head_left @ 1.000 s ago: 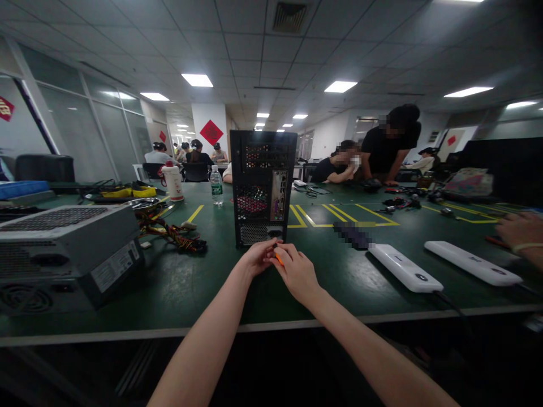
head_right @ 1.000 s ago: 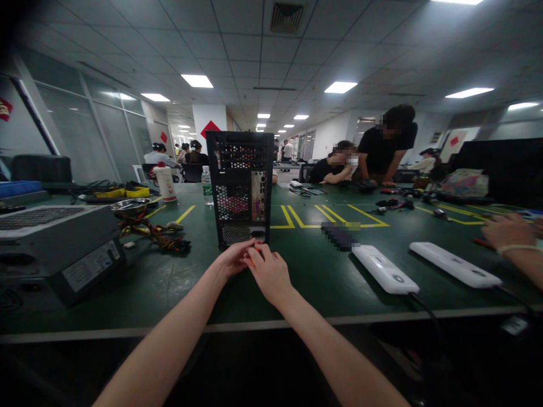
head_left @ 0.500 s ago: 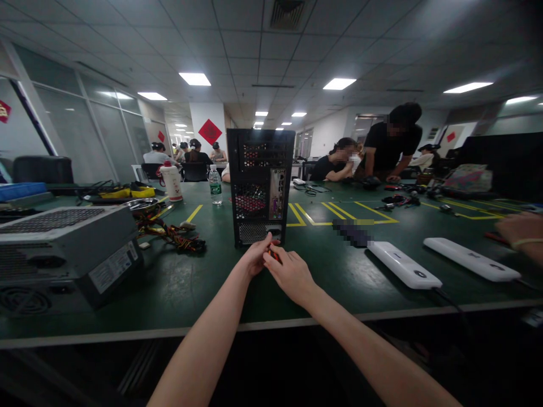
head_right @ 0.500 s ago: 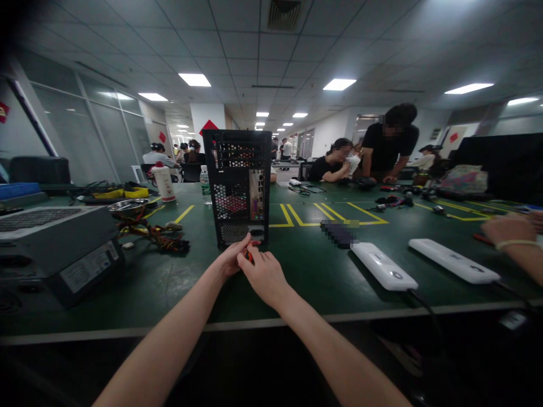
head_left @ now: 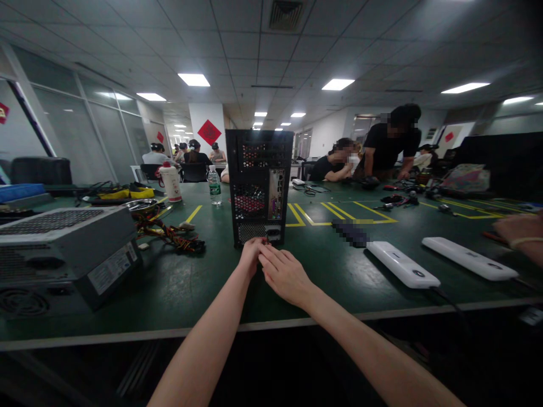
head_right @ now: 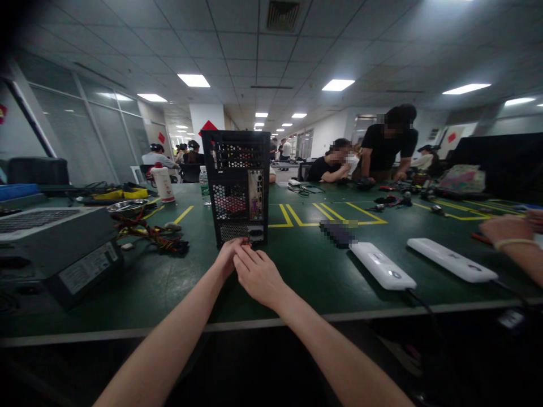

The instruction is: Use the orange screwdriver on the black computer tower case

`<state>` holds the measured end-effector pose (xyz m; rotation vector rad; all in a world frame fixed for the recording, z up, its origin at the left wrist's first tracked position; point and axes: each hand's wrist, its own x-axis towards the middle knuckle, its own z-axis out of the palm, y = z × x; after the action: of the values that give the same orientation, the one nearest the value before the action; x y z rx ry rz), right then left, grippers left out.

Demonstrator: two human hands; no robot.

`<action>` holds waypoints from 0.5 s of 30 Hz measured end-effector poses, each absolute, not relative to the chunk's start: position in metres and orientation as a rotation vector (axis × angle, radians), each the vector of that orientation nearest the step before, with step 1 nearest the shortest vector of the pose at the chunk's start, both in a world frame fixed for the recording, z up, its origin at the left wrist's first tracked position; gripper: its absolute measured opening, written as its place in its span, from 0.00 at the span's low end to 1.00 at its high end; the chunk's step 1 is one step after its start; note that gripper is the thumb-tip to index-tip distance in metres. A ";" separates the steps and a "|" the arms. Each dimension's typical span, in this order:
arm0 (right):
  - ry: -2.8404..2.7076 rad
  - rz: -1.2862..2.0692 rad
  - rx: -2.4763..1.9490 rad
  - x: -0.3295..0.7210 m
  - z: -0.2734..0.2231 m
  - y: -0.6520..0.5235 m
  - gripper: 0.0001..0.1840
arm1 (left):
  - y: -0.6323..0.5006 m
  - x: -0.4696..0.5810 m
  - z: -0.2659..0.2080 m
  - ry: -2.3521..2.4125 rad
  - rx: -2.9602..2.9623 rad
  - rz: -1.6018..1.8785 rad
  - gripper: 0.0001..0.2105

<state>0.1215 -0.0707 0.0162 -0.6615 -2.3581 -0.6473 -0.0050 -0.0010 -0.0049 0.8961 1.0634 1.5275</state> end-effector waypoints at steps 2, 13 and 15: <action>-2.388 -0.663 -0.615 0.121 0.015 -0.069 0.17 | -0.003 -0.004 -0.003 1.065 0.920 1.523 0.05; -2.351 -0.632 -0.776 0.120 0.014 -0.069 0.11 | 0.003 -0.003 -0.006 1.105 0.903 1.466 0.05; -2.350 -0.661 -0.768 0.120 0.012 -0.068 0.13 | 0.003 -0.004 -0.007 1.102 0.909 1.466 0.05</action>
<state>0.1205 -0.0679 0.0125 -0.7680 -2.3504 -0.6614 -0.0041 0.0033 -0.0069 0.9093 1.1015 1.4655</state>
